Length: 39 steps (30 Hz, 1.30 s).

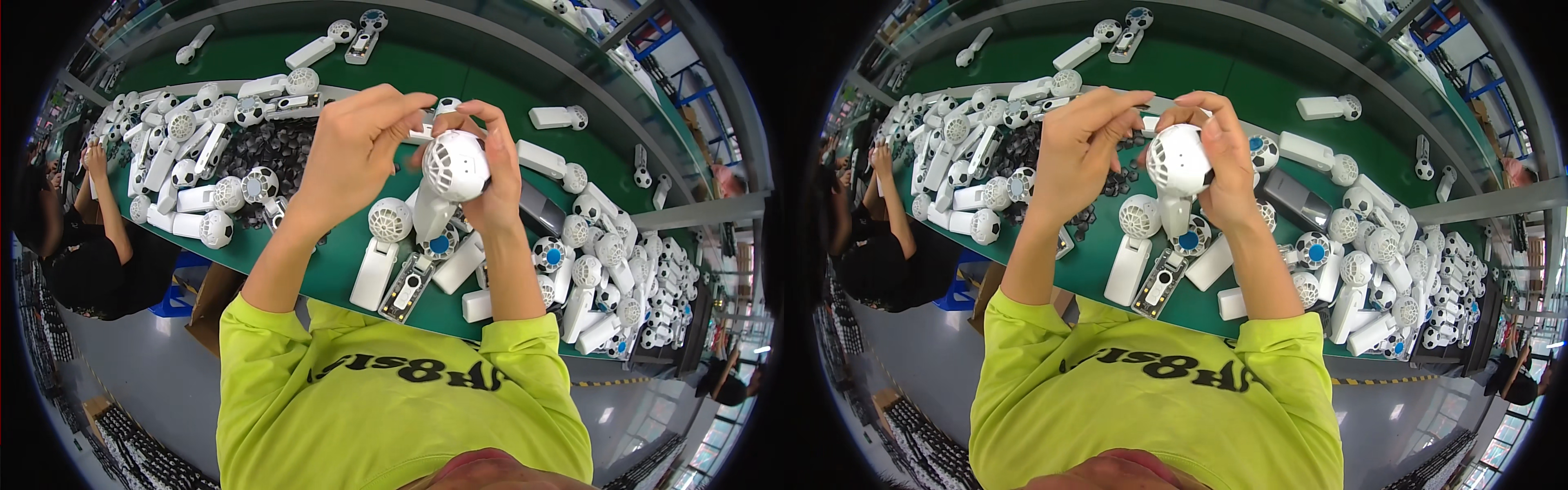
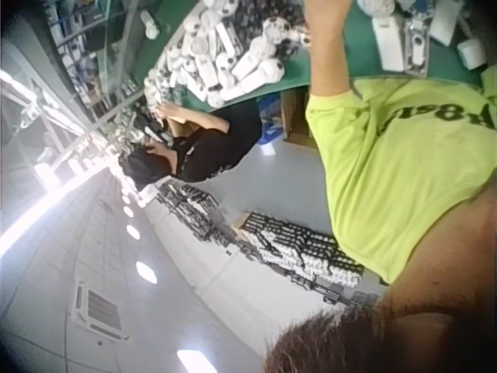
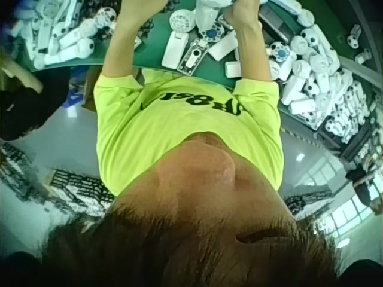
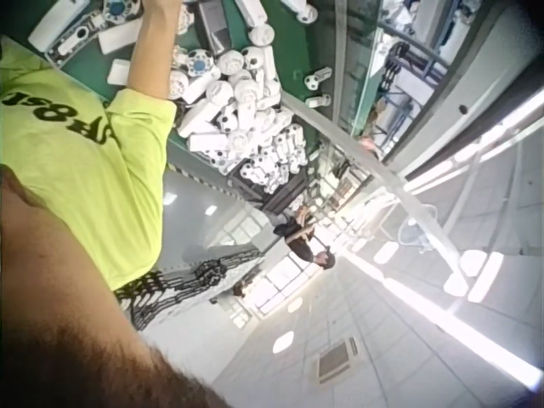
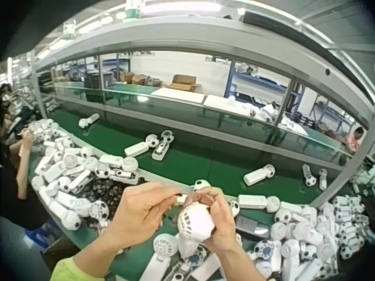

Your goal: Assembling various white plastic components for a robotic toy, including arm segments and a soccer-ball styled head.

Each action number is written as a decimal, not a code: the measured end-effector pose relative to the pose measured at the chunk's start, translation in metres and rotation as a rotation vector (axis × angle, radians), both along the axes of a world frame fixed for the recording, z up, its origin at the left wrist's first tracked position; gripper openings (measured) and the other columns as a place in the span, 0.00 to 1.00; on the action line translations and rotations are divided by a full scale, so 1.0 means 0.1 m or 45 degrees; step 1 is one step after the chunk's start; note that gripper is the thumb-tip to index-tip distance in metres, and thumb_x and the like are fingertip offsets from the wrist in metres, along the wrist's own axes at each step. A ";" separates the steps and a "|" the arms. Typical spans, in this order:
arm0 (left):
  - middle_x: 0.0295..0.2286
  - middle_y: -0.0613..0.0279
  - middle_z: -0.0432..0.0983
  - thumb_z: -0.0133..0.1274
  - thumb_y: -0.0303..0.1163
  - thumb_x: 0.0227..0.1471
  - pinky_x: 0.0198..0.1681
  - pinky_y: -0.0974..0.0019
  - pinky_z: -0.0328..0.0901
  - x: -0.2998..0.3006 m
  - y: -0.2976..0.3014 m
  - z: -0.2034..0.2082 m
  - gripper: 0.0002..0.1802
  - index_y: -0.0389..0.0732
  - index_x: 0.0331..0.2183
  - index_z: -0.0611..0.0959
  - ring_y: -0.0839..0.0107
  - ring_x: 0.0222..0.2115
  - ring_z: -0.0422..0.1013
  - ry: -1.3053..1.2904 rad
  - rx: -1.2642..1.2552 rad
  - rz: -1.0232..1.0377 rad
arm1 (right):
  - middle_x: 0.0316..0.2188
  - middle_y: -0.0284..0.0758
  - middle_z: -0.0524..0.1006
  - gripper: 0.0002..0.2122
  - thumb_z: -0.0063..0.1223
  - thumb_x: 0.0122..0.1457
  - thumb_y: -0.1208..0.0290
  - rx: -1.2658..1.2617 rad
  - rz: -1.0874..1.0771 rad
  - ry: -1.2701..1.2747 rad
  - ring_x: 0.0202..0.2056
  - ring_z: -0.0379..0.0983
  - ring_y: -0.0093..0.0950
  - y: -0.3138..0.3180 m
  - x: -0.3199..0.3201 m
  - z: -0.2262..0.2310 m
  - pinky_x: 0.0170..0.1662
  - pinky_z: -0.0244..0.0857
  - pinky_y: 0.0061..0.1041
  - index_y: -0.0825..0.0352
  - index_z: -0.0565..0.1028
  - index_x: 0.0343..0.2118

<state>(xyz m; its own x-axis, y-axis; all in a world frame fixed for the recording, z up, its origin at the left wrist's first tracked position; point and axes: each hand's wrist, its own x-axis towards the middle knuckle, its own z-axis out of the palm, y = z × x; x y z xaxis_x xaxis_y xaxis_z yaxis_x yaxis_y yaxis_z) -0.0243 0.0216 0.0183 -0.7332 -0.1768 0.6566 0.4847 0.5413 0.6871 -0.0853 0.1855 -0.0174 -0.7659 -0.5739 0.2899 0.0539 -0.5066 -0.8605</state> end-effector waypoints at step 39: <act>0.20 0.65 0.68 0.61 0.21 0.40 0.17 0.69 0.59 0.42 0.13 0.06 0.12 0.34 0.33 0.83 0.70 0.18 0.65 0.257 -0.744 0.097 | 0.39 0.46 0.74 0.16 0.44 0.55 0.65 0.176 -0.466 1.013 0.39 0.71 0.32 -0.02 0.15 0.10 0.44 0.64 0.29 0.74 0.73 0.37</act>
